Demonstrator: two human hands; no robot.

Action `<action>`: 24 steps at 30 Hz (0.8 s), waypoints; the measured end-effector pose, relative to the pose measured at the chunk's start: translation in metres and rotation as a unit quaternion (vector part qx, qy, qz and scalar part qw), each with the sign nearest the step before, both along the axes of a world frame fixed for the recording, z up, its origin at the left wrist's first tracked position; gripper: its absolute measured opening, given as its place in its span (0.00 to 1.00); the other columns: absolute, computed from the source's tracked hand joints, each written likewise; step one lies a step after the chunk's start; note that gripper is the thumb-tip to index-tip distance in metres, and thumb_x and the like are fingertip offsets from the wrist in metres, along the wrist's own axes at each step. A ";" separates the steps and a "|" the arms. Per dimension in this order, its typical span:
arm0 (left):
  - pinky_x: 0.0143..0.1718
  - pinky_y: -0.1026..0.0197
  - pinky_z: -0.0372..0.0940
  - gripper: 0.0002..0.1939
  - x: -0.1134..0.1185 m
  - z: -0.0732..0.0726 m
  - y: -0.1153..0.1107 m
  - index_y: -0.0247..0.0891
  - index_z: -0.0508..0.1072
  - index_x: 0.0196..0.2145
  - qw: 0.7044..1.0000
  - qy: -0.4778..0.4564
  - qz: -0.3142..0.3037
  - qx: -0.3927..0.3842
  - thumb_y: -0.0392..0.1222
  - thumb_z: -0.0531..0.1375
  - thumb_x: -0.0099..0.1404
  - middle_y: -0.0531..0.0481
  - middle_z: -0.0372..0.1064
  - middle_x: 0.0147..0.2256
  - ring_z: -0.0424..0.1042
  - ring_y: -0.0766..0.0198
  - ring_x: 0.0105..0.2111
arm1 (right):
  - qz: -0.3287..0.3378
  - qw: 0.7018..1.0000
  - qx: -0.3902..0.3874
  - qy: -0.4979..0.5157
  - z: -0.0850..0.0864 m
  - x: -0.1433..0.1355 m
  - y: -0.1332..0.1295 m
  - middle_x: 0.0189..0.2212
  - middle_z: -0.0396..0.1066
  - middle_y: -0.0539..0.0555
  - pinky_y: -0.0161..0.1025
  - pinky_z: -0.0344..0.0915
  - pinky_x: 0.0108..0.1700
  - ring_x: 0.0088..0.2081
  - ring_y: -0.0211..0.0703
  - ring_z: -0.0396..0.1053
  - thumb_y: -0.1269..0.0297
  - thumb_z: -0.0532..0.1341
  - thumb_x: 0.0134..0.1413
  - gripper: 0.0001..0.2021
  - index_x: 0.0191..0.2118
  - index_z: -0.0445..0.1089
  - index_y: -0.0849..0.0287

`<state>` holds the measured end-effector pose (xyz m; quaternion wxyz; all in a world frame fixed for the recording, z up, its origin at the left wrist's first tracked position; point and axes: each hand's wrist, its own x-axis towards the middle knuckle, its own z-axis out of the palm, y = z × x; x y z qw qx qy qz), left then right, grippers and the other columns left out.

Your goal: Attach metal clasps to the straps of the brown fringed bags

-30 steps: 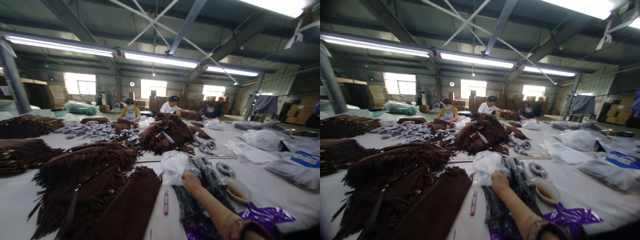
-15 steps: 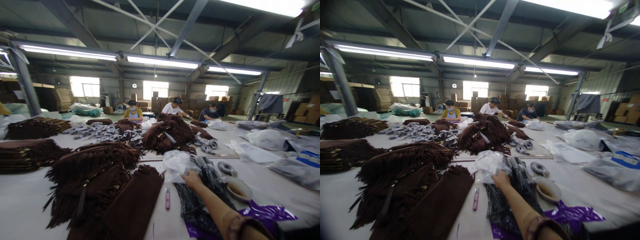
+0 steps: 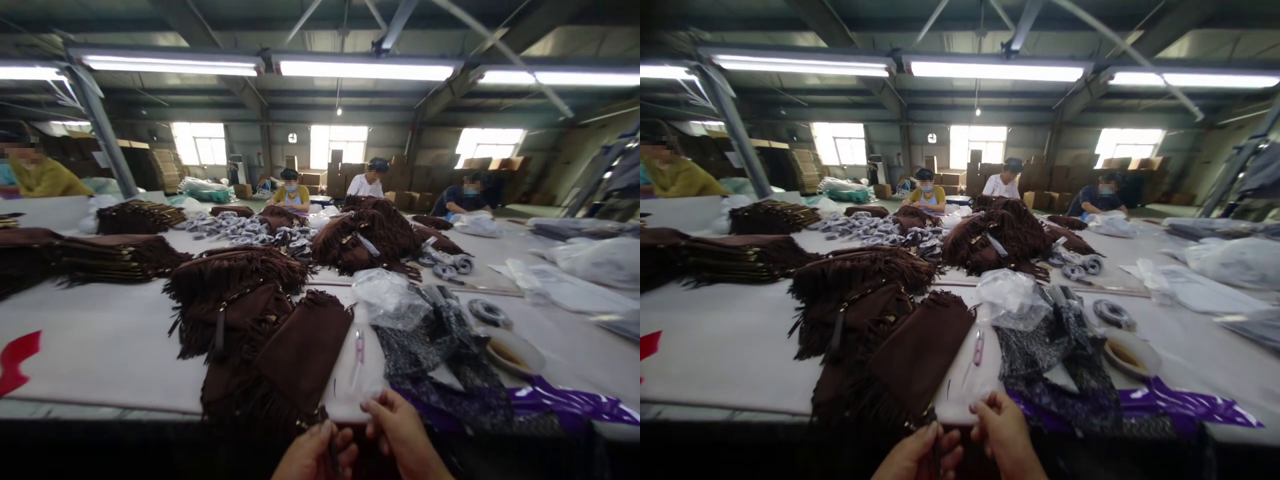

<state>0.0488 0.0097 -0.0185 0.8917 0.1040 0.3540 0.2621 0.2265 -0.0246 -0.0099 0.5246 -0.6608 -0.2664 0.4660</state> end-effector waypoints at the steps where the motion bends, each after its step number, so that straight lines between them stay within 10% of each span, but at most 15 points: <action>1: 0.31 0.59 0.68 0.10 0.001 0.000 -0.002 0.35 0.70 0.31 1.000 -0.017 -0.009 -0.007 0.40 0.68 0.59 0.42 0.77 0.35 0.77 0.53 0.35 | 0.011 0.999 -0.016 0.027 -0.005 -0.013 -0.009 0.14 0.66 0.46 0.29 0.42 0.15 0.12 0.30 0.52 0.48 0.66 0.39 0.19 0.27 0.63 0.58; 8: 0.31 0.61 0.66 0.07 0.004 0.010 -0.015 0.35 0.71 0.32 0.999 0.009 0.024 0.024 0.40 0.66 0.60 0.49 0.74 0.27 0.74 0.61 0.27 | 0.063 0.993 -0.003 0.103 -0.017 -0.055 -0.034 0.22 0.72 0.51 0.33 0.60 0.24 0.22 0.38 0.65 0.54 0.69 0.35 0.19 0.33 0.72 0.62; 17: 0.28 0.64 0.64 0.14 0.003 -0.003 -0.018 0.32 0.75 0.30 0.990 0.066 0.034 0.122 0.45 0.71 0.54 0.47 0.74 0.27 0.72 0.63 0.27 | 0.165 0.984 0.059 -0.023 -0.007 -0.032 -0.042 0.37 0.77 0.57 0.41 0.68 0.42 0.41 0.53 0.73 0.50 0.63 0.51 0.18 0.39 0.73 0.61; 24: 0.29 0.59 0.67 0.23 0.003 -0.020 0.001 0.33 0.78 0.28 0.977 0.134 -0.057 0.157 0.52 0.77 0.39 0.46 0.75 0.25 0.74 0.55 0.27 | 0.070 0.990 0.037 -0.119 -0.007 -0.035 -0.015 0.19 0.68 0.50 0.35 0.58 0.27 0.25 0.42 0.66 0.54 0.60 0.51 0.17 0.22 0.71 0.62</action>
